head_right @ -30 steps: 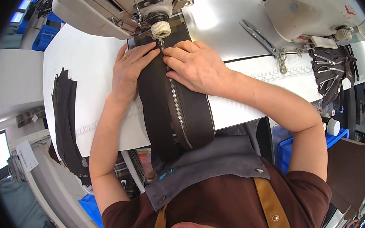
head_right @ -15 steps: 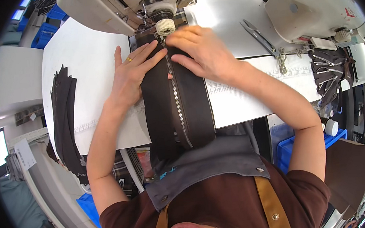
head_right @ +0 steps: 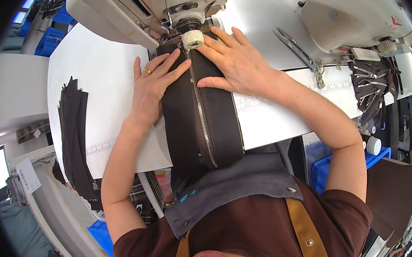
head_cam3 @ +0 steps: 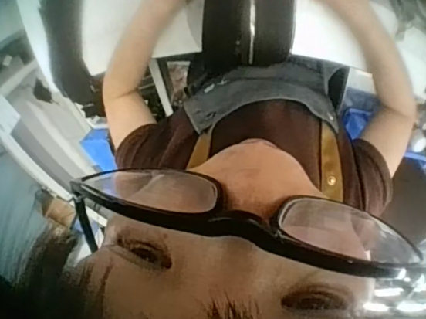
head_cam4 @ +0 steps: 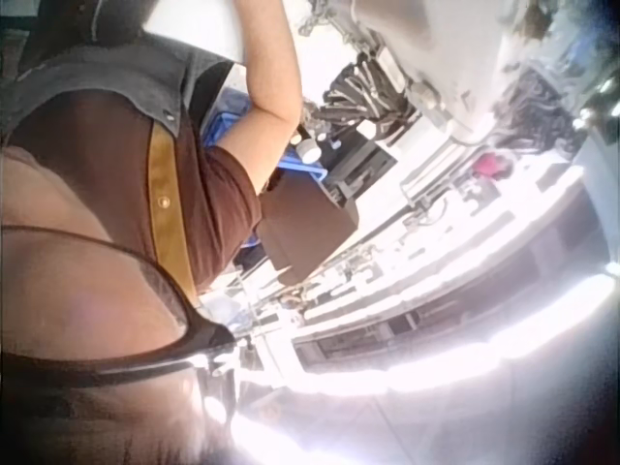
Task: The person uses an industrial sewing machine to attach a zipper to a plaid fabric pouch. They guide the fabric under the needle, sew along the zipper edges, and trim excess thread. The person repeats this process for multiple pouches, handling the fabric and zipper with both hands.
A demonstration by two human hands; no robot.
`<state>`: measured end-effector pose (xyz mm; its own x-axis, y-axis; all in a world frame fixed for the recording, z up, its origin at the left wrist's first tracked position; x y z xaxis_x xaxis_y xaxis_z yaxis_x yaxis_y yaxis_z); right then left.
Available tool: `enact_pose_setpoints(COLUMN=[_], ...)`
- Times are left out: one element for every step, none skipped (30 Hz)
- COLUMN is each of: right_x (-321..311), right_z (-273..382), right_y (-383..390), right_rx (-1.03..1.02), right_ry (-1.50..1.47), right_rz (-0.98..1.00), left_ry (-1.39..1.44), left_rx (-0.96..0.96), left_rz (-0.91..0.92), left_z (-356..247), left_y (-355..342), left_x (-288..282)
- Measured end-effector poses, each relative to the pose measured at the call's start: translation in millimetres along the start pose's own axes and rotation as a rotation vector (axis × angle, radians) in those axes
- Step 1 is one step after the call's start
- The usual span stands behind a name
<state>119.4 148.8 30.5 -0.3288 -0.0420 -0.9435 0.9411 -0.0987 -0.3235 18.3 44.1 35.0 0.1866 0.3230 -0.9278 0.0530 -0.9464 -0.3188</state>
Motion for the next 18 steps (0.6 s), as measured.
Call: enact_pose_setpoints(right_x=[0,0,0,0,1,3,4,4,5,6,5,5,4,3,2,0,-13,-36], right_z=[-1,-1,0,0,-1,-2,-3,-4,-4,-5,-5,-5,-5,-6,-8,-9,-9,-8], right_y=[0,0,0,0,-1,-1,-2,-3,-4,-4,-5,-5,-4,-3,-2,-2,1,9], right_rx=[0.002,0.001,-0.001,-0.004,-0.006,-0.008,-0.011,-0.014,-0.016,-0.017,-0.016,-0.015,-0.013,-0.007,0.0,0.006,0.019,0.033], right_ry=[0.002,-0.003,-0.008,-0.012,-0.009,-0.006,-0.003,0.0,0.002,0.006,0.006,0.006,0.006,-0.005,-0.016,-0.027,-0.093,-0.159], right_rz=[-0.005,-0.007,-0.008,-0.01,-0.005,-0.001,0.004,0.006,0.007,0.006,0.006,0.006,0.007,-0.015,-0.038,-0.061,-0.129,-0.198], left_ry=[0.0,0.0,0.011,0.022,0.033,0.032,0.03,0.029,0.029,0.028,0.028,0.026,0.026,0.026,0.027,0.027,0.023,0.028], left_rx=[0.003,0.006,-0.008,-0.023,-0.038,-0.038,-0.039,-0.04,-0.041,-0.039,-0.038,-0.041,-0.044,-0.047,-0.045,-0.043,-0.043,-0.05], left_rz=[-0.009,-0.017,-0.011,-0.006,0.0,-0.007,-0.015,-0.023,-0.019,-0.016,-0.012,-0.012,-0.011,-0.01,-0.008,-0.008,-0.009,-0.015], left_z=[0,0,0,0,0,1,3,4,4,4,4,4,3,2,2,3,5,5], left_y=[-1,-1,-1,-1,-1,-1,-3,-3,-3,-3,-4,-5,-5,-5,-6,-6,-6,-7], left_x=[0,0,0,-1,-1,-1,-1,-1,0,0,0,0,0,0,1,1,1,0])
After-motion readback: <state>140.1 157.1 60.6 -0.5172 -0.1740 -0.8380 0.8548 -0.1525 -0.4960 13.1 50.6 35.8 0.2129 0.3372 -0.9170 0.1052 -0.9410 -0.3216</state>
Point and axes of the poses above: each hand's wrist, its own y-axis away from the middle knuckle, its own x-axis out of the palm, z = x × y, the point moved 7 cm from there along -y, towards the middle knuckle
